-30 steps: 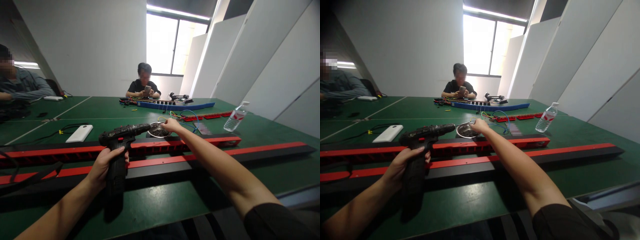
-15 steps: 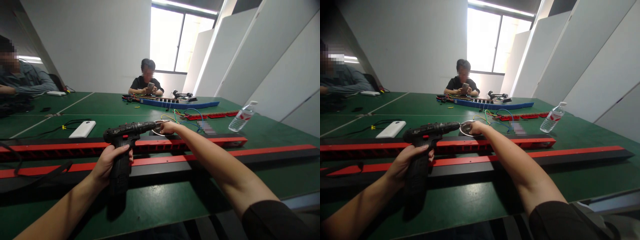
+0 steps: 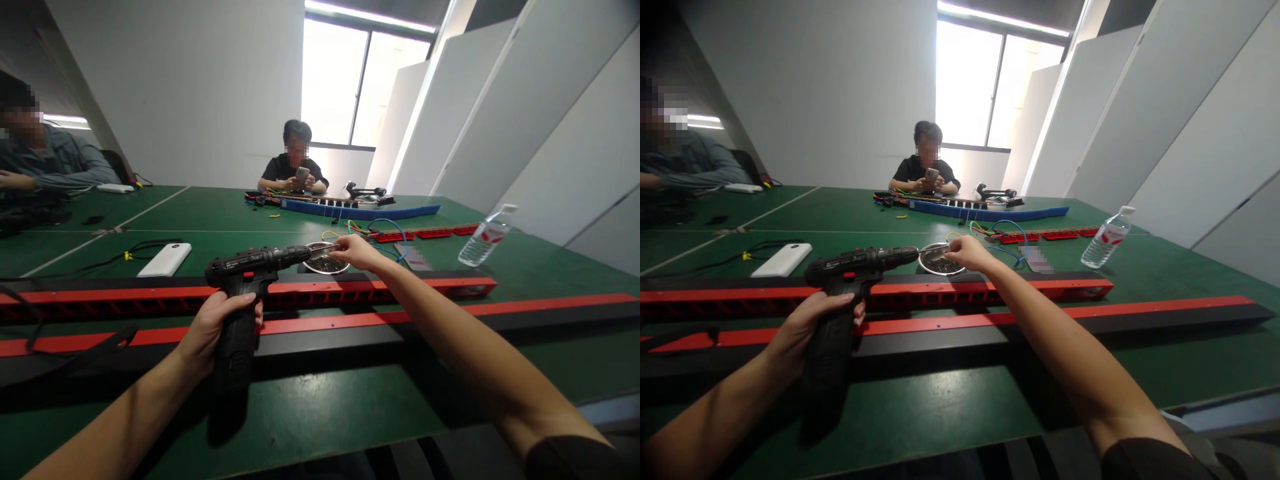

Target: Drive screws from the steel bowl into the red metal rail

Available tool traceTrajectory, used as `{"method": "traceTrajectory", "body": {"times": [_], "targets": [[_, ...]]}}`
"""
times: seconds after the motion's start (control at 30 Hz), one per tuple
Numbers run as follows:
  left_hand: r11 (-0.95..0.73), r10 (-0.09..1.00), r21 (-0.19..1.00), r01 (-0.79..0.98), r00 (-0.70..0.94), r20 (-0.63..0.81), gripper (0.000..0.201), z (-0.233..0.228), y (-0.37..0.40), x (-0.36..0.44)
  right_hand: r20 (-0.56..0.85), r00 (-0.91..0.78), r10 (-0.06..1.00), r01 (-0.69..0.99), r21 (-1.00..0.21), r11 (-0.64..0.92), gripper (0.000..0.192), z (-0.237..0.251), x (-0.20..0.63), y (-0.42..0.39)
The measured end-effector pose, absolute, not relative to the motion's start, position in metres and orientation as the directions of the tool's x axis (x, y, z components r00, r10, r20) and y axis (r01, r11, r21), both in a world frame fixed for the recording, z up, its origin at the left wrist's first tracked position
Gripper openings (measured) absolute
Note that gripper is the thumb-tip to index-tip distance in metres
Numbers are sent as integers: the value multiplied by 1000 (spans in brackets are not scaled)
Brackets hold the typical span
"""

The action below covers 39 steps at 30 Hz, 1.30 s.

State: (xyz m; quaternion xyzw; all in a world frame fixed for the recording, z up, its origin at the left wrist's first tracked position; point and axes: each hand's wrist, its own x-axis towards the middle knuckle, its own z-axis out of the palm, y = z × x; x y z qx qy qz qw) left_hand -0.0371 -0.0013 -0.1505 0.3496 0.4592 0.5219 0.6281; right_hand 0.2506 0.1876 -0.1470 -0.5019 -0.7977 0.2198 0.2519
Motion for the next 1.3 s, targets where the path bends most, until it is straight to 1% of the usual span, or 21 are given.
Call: {"method": "traceTrajectory", "body": {"times": [0.07, 0.13, 0.23, 0.33, 0.43, 0.5, 0.57, 0.7, 0.93, 1.07, 1.3], "targets": [[225, 974, 918, -328, 40, -224, 20, -151, -2, -37, 243, -380, 892, 643, -624, 444, 10, -148, 258, 174], [225, 974, 926, -301, 56, -219, 21, -151, -3, -38, 278, -382, 881, 605, -646, 466, 14, -151, 264, 158], [201, 980, 947, -252, 65, -190, 22, -153, -2, -39, 285, -363, 887, 520, -728, 447, 27, -154, 269, 136], [176, 984, 957, -232, 73, -164, 22, -156, -1, -40, 312, -297, 903, 425, -803, 417, 39, -158, 272, 123], [190, 981, 957, -220, 80, -177, 25, -159, -1, -41, 399, -196, 896, 446, -777, 444, 47, -163, 275, 116], [215, 976, 958, -192, 67, -206, 27, -160, -1, -41, 437, -162, 885, 443, -769, 461, 50, -167, 276, 113], [224, 974, 960, -169, 59, -217, 28, -163, 0, -42, 423, -169, 890, 372, -809, 455, 51, -171, 275, 112], [216, 976, 963, -159, 53, -210, 28, -167, 1, -44, 362, -186, 914, 222, -890, 398, 48, -175, 272, 112], [203, 979, 971, -126, 53, -198, 28, -169, 0, -46, 296, -154, 943, 113, -942, 315, 46, -176, 271, 111], [215, 976, 968, -133, 51, -210, 28, -169, 1, -45, 278, -137, 951, 80, -953, 291, 45, -176, 272, 110], [195, 980, 974, -116, 53, -190, 29, -165, 0, -43, 296, -149, 943, 106, -944, 313, 45, -175, 272, 109]]}}
